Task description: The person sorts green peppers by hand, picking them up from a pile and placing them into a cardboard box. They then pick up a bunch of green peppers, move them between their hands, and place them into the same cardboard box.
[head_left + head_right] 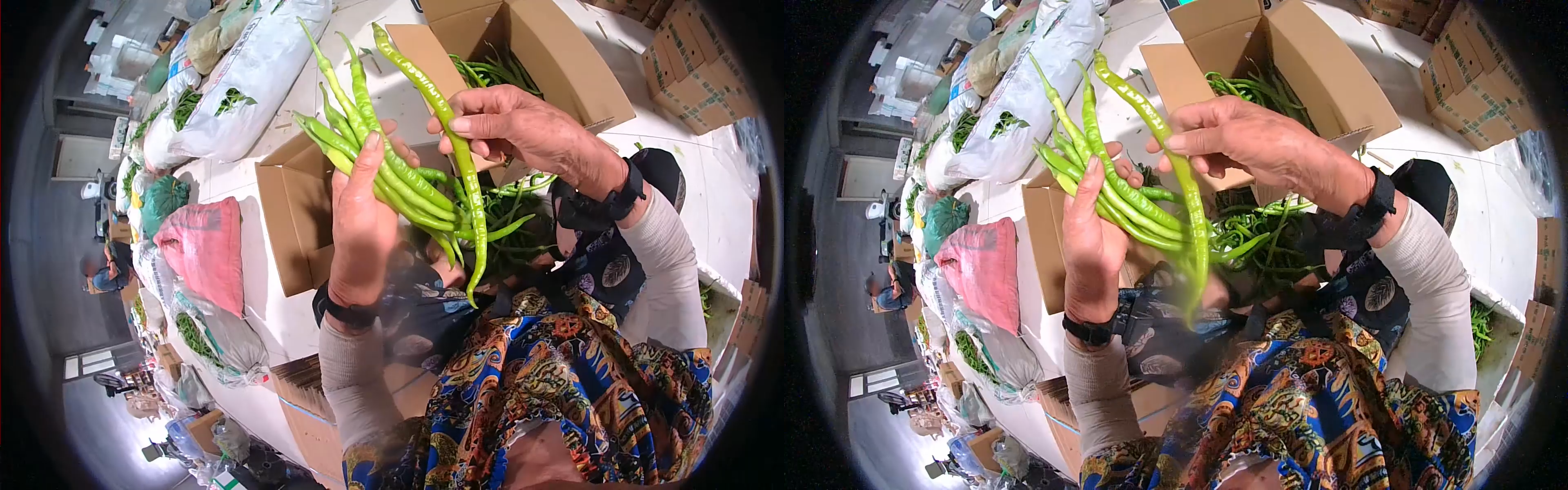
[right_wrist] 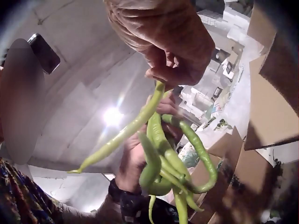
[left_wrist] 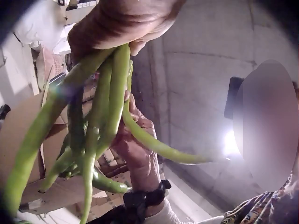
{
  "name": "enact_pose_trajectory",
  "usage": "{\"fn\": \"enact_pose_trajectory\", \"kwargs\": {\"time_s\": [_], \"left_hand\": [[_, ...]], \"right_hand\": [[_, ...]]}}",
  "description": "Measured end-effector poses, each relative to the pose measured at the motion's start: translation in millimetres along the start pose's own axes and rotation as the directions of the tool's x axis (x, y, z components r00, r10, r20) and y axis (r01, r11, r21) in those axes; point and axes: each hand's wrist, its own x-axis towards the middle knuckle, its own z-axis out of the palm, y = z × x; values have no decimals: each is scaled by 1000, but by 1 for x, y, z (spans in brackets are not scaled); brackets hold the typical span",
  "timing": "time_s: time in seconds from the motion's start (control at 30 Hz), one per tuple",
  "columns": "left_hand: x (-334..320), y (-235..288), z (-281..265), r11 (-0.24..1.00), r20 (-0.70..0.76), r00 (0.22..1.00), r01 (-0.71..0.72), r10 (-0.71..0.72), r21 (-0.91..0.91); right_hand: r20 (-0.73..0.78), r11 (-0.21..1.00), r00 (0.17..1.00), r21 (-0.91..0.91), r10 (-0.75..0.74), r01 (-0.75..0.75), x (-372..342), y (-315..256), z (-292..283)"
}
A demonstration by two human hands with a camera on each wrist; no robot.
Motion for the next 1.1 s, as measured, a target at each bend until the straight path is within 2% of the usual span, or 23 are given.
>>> {"fn": "enact_pose_trajectory", "kwargs": {"time_s": [0.03, 0.1, 0.2, 0.23, 0.27, 0.33, 0.4, 0.47, 0.5, 0.53, 0.6, 0.63, 0.67, 0.73, 0.77, 0.87, 0.93, 0.97, 1.1], "left_hand": [[1, 2, 0, 999, 0, 1000, 9, -9, -35], [3, 2, -6, 999, 28, 999, 18, -16, -51], [2, -1, -7, 997, 60, 998, 19, -15, -76], [2, 0, -6, 997, 63, 998, 8, -3, -83], [3, -1, -6, 997, 61, 998, 10, -5, -81], [4, -1, -7, 997, 63, 998, 9, -5, -72], [5, -2, -11, 998, 56, 998, 9, -5, -69], [6, -3, -12, 998, 54, 999, 8, -4, -68], [5, -4, -10, 999, 54, 998, -11, 13, -42], [5, -4, -9, 999, 57, 998, -28, 28, -16], [4, -4, -5, 999, 76, 997, 11, -13, 33], [2, -4, -3, 995, 88, 995, 46, -53, 83], [-1, -3, 2, 995, 92, 994, 48, -56, 84], [-7, -1, 13, 973, 89, 986, 122, -142, 195], [-7, -2, 14, 969, 132, 977, 136, -166, 208], [-6, -4, 11, 971, 151, 972, 152, -181, 187], [-8, 0, 22, 981, 108, 982, 142, -156, 130], [-8, 1, 26, 989, 66, 989, 130, -135, 72], [-4, -3, 6, 986, 45, 995, 78, -85, 147]], "right_hand": [[0, 1000, 1000, 4, 3, -3, 0, 1, -2], [11, 994, 996, -64, -86, 86, 2, 3, -9], [-24, 994, 996, -74, -86, 84, -2, 1, -18], [-80, 993, 995, -110, -60, 51, -6, -4, -16], [-79, 993, 995, -106, -58, 49, -6, -4, -17], [-182, 995, 980, -62, -84, 74, -6, -4, -22], [-142, 988, 981, -100, -133, 119, -8, -10, -24], [-173, 981, 966, -4, -192, 195, -9, -11, -18], [-152, 984, 973, 24, -172, 178, -9, -9, -14], [-169, 998, 984, 30, -54, 60, -12, -10, -8], [-195, 979, 980, 187, -45, 82, -5, -2, 9], [-155, 985, 986, 149, -69, 92, -1, 4, 7], [-154, 988, 977, 20, -149, 154, 8, 14, 4], [-97, 995, 994, 80, -57, 65, 10, 8, 14], [-106, 995, 993, 80, -55, 64, 13, 8, 19], [-177, 998, 983, 42, -39, 48, 18, 10, 24], [-65, 989, 998, 144, -18, 27, 16, 10, 16], [-73, 991, 997, 129, -27, 36, 14, 10, 16], [-52, 994, 997, 90, -55, 60, 7, 10, 23]]}}
